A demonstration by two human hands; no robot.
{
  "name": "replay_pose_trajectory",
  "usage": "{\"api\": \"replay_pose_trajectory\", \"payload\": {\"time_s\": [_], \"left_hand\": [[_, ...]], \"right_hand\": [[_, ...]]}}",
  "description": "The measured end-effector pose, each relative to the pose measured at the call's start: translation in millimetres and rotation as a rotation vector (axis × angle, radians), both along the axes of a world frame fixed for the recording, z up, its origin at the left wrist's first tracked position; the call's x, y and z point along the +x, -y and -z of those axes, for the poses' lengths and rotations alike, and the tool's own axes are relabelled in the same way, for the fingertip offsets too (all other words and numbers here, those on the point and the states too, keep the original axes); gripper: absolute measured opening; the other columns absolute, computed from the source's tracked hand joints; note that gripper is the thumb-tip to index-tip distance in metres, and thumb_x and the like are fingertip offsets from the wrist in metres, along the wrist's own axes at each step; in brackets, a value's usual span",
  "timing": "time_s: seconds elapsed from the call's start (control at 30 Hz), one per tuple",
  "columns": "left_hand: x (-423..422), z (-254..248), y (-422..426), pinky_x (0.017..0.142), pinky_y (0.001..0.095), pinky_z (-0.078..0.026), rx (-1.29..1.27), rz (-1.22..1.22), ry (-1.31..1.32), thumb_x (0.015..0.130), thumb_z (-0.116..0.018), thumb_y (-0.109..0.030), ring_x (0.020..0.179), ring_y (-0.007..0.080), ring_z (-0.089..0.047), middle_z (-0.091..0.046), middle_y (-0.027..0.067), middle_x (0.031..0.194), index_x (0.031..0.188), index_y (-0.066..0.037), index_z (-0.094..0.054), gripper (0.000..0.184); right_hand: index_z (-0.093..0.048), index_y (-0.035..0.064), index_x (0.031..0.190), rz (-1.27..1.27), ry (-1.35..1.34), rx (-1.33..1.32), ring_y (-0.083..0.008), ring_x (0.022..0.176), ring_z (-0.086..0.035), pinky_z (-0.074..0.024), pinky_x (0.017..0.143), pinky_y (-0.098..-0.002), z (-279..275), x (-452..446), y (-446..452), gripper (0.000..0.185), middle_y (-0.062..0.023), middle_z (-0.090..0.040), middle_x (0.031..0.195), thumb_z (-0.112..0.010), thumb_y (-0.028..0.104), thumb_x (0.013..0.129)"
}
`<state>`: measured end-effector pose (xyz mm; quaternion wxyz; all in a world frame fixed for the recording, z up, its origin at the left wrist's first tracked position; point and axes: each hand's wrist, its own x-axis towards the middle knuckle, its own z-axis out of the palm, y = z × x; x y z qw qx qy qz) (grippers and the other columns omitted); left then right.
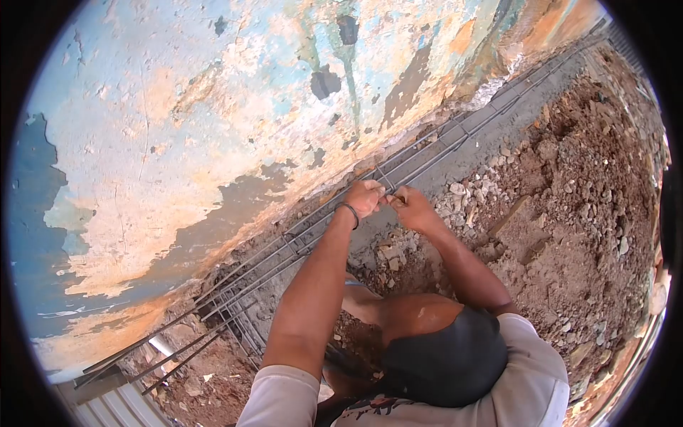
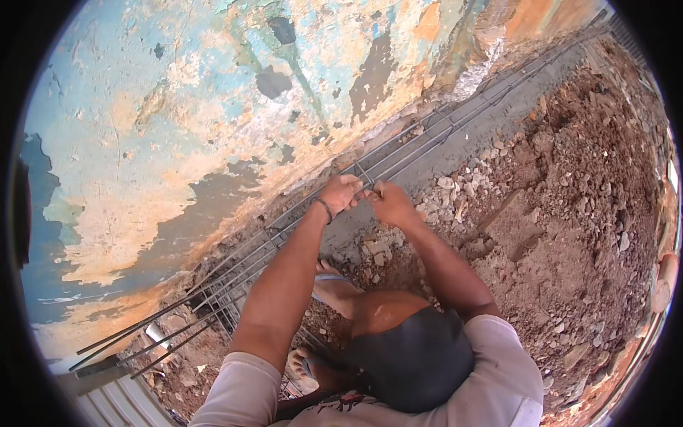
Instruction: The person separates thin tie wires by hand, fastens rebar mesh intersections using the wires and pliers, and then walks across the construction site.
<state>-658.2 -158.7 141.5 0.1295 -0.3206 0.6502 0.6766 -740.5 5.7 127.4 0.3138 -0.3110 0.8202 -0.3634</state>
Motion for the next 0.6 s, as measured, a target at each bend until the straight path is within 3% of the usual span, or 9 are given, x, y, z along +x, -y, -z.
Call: {"api": "replay_pose_trajectory", "payload": {"time_s": [0.2,0.4,0.53,0.6], "left_hand": [[4,1,6,0.06,0.0259,-0.05,0.189,-0.049,-0.049,0.096,-0.057,-0.007,0.073,0.0128,-0.06,-0.068,0.0087,0.098,0.127,0.003,-0.056,0.033],[6,26,0,0.069,0.0295,-0.055,0.103,-0.086,-0.178,0.094,-0.056,-0.001,0.088,0.0172,-0.066,-0.068,0.014,0.103,0.127,0.005,-0.055,0.034],[6,16,-6,0.068,0.0303,-0.056,0.01,-0.114,-0.184,0.093,-0.057,0.0,0.087,0.0189,-0.068,-0.068,0.0154,0.103,0.124,0.008,-0.056,0.032],[5,15,-5,0.063,0.0309,-0.056,0.113,-0.267,-0.172,0.091,-0.06,0.0,0.08,0.0194,-0.069,-0.07,0.0159,0.101,0.121,0.009,-0.057,0.032]], "right_hand": [[-0.06,0.001,0.094,0.023,0.019,-0.172,-0.0366,0.078,-0.06,-0.0475,0.071,-0.0417,0,9,-12,0.011,-0.0192,-0.062,0.086,-0.055,0.01,0.092],[-0.06,0.002,0.097,-0.002,-0.006,-0.246,-0.0385,0.078,-0.06,-0.0472,0.07,-0.0423,-4,14,-21,0.01,-0.0203,-0.061,0.086,-0.054,0.009,0.093],[-0.059,0.0024,0.098,0.025,-0.154,-0.26,-0.0365,0.072,-0.057,-0.0467,0.068,-0.0416,19,17,-29,0.012,-0.0197,-0.059,0.081,-0.054,0.013,0.096],[-0.058,0.0032,0.098,0.179,-0.18,-0.217,-0.0322,0.067,-0.054,-0.0457,0.065,-0.0403,23,23,-21,0.018,-0.0178,-0.057,0.076,-0.053,0.02,0.099]]}}
